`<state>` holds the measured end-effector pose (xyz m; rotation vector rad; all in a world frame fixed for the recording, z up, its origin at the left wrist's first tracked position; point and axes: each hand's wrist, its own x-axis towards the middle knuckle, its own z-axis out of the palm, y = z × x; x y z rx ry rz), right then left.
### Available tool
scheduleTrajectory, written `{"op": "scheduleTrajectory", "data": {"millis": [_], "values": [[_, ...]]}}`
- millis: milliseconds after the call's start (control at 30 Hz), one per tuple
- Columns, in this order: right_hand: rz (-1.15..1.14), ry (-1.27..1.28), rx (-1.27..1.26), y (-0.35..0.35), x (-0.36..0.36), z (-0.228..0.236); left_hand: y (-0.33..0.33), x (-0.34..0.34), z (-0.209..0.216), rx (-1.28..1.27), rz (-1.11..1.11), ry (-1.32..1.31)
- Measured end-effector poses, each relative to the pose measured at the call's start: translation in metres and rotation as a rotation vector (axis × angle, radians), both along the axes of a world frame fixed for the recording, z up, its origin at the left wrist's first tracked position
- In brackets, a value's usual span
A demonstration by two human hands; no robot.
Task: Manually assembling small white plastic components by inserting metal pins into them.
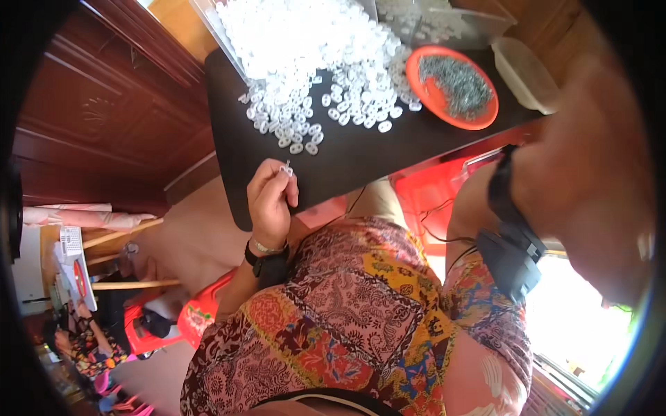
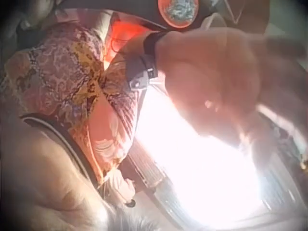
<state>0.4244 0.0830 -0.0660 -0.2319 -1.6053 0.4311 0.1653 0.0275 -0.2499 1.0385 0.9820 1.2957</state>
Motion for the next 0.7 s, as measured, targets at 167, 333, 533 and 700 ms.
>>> {"op": "scheduleTrajectory", "data": {"millis": [167, 333, 533, 700], "values": [[-0.183, -0.432, -0.192, 0.017, -0.034, 0.0, 0.002, -0.005, 0.002, -0.04, -0.023, -0.138], [-0.169, -0.88, -0.311, 0.082, -0.108, -0.07, 0.0, -0.027, 0.001, -0.03, 0.095, -0.196], [-0.17, -1.171, 0.044, 0.135, -0.184, -0.145, -0.002, -0.029, 0.003, -0.047, 0.088, -0.376], [-0.226, -1.556, 0.074, 0.137, -0.198, -0.146, -0.004, -0.029, -0.001, -0.037, 0.057, -0.418]]}}
